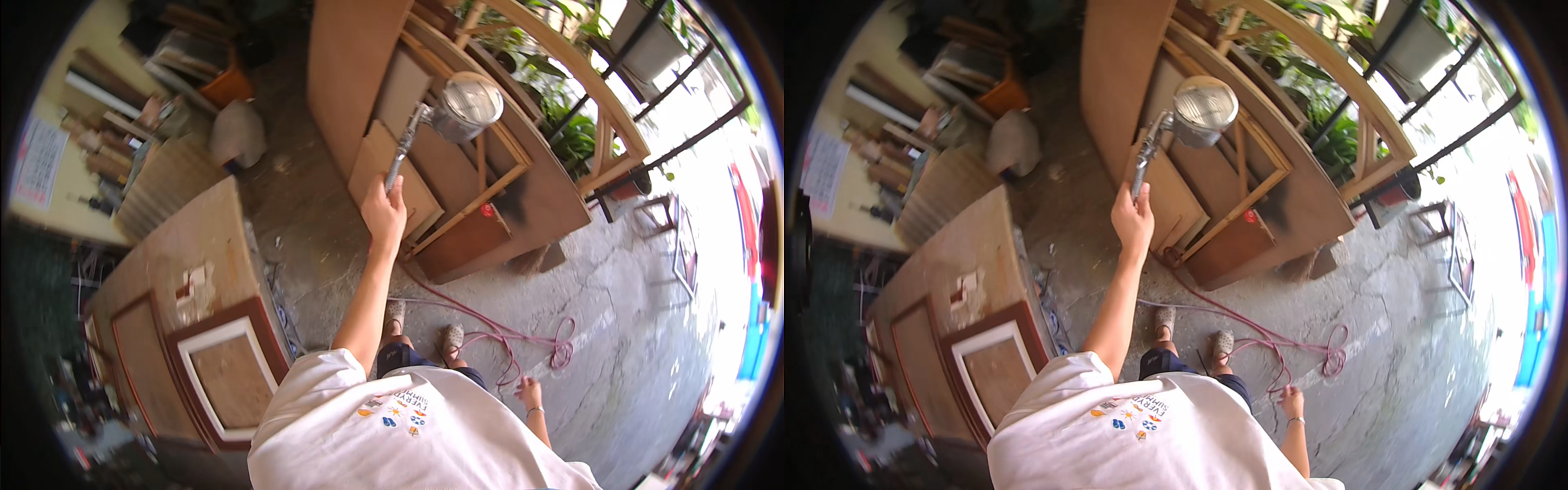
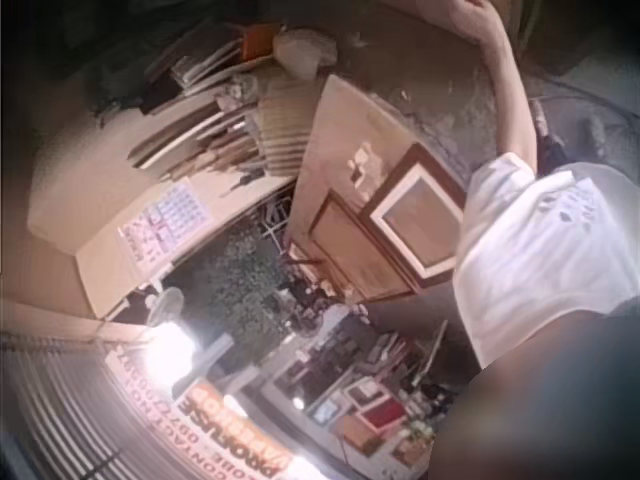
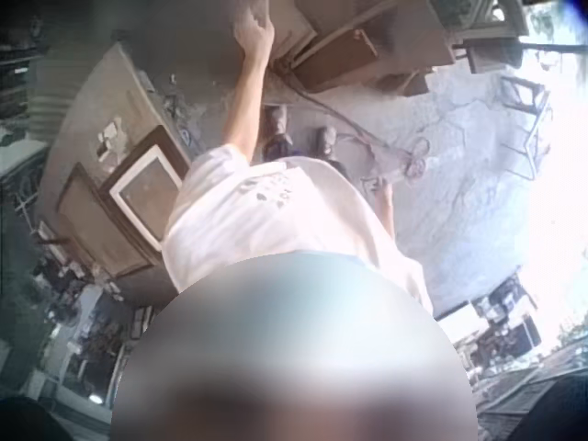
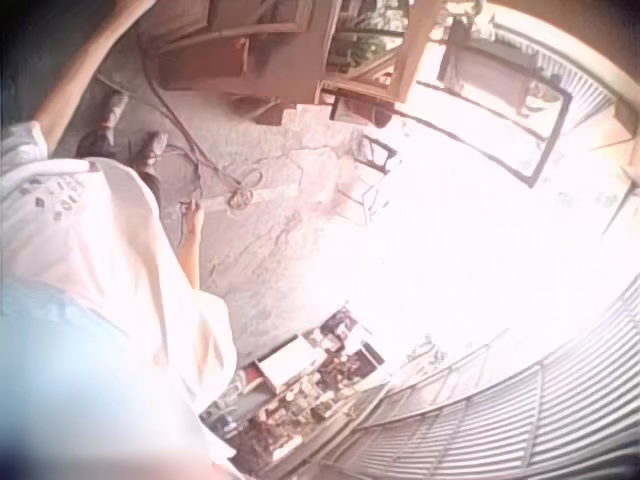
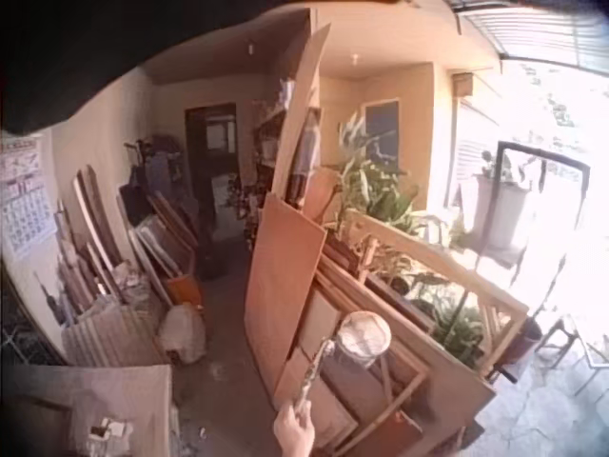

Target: The person uses a spray gun to apply a reddish-brown finish to a wooden chair frame. After finishing the spray, they place the chair on a workbench and walk through the workshop.

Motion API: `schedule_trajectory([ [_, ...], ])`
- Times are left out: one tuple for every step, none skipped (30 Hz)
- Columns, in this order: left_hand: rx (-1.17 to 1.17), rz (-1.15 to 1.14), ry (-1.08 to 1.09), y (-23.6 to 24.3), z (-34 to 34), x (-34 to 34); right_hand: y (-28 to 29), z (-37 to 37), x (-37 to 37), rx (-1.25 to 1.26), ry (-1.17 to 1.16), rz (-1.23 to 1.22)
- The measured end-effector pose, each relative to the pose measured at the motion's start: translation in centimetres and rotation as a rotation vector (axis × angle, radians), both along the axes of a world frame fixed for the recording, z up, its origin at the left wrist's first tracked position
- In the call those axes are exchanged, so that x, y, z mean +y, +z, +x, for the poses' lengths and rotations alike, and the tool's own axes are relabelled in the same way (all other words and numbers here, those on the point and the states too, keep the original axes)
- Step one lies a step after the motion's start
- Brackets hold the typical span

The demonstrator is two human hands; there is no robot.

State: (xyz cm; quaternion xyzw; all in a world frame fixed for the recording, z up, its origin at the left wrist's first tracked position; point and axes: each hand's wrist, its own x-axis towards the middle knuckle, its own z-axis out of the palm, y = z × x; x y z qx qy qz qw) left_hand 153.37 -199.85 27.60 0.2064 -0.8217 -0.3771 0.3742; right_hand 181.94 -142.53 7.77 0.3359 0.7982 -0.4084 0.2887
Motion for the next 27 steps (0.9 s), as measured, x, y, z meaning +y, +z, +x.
schedule_trajectory([
  [-0.024, 0.004, -0.022, -0.2, -1.4, -0.5, 1.1, 3.0, -1.9, -0.101, -0.034, -0.028],
  [-0.015, 0.007, -0.060, -0.1, -3.1, -0.8, 1.8, 5.1, -3.6, -0.190, -0.018, -0.025],
  [-0.006, 0.012, -0.096, -0.1, -4.8, -0.7, 2.7, 7.1, -5.3, -0.279, -0.001, -0.024],
  [-0.037, 0.050, -0.128, -0.1, -6.3, -0.5, 4.2, 8.0, -7.6, -0.295, 0.024, -0.007],
  [-0.068, 0.085, -0.166, -0.1, -7.9, 0.0, 6.5, 8.0, -10.4, -0.308, 0.044, 0.005],
  [-0.094, 0.122, -0.205, -0.2, -9.7, 0.4, 7.9, 8.2, -12.6, -0.318, 0.063, 0.020],
  [-0.053, 0.118, -0.236, -0.6, -11.4, 1.2, 8.0, 8.9, -13.7, -0.309, 0.018, 0.016],
  [-0.009, 0.113, -0.260, -1.0, -13.0, 2.0, 8.0, 9.4, -14.7, -0.299, -0.022, 0.012],
  [0.034, 0.109, -0.283, -1.4, -14.4, 2.8, 7.9, 9.8, -15.5, -0.289, -0.060, 0.008],
  [0.032, 0.060, -0.290, -1.5, -15.6, 3.8, 7.7, 10.2, -16.1, -0.266, -0.114, -0.018],
  [0.016, 0.056, -0.327, -1.8, -16.6, 4.8, 7.2, 10.6, -16.7, -0.243, -0.167, -0.042],
  [0.003, 0.054, -0.365, -2.1, -17.6, 5.9, 6.8, 10.8, -17.2, -0.216, -0.222, -0.063],
  [-0.010, 0.052, -0.402, -2.5, -18.4, 7.1, 6.6, 11.0, -17.6, -0.189, -0.275, -0.083],
  [0.023, 0.027, -0.413, -3.2, -19.3, 7.8, 6.4, 10.9, -17.8, -0.180, -0.305, -0.100],
  [0.013, 0.008, -0.418, -3.9, -20.0, 8.5, 6.2, 10.7, -17.7, -0.156, -0.305, -0.095],
  [0.002, -0.012, -0.430, -4.4, -20.7, 9.5, 6.1, 10.7, -17.9, -0.134, -0.311, -0.092],
  [-0.008, -0.032, -0.439, -5.0, -21.1, 10.3, 6.0, 10.6, -17.9, -0.112, -0.315, -0.089],
  [-0.004, -0.028, -0.461, -5.4, -21.4, 11.1, 6.2, 10.6, -18.0, -0.110, -0.342, -0.082],
  [0.000, -0.023, -0.481, -5.7, -21.6, 11.8, 6.3, 10.6, -18.0, -0.107, -0.367, -0.075],
  [0.005, -0.017, -0.500, -6.0, -21.7, 12.4, 6.5, 10.6, -18.1, -0.105, -0.392, -0.067],
  [-0.007, -0.028, -0.512, -6.4, -21.8, 12.9, 6.8, 10.8, -18.2, -0.097, -0.422, -0.057],
  [-0.019, -0.038, -0.522, -6.7, -21.7, 13.3, 7.1, 11.1, -18.3, -0.090, -0.451, -0.046],
  [-0.030, -0.049, -0.532, -7.0, -21.6, 13.8, 7.3, 11.3, -18.4, -0.082, -0.480, -0.035],
  [-0.049, -0.017, -0.565, -7.4, -21.5, 14.2, 7.5, 11.5, -18.5, -0.083, -0.494, -0.028],
  [-0.055, -0.018, -0.580, -7.6, -21.3, 14.8, 7.1, 12.2, -18.7, -0.091, -0.489, -0.030],
  [-0.061, -0.017, -0.587, -8.0, -21.0, 15.0, 6.6, 12.9, -19.0, -0.099, -0.477, -0.030],
  [-0.063, -0.015, -0.596, -8.2, -21.1, 15.4, 6.3, 13.5, -19.2, -0.103, -0.467, -0.029],
])
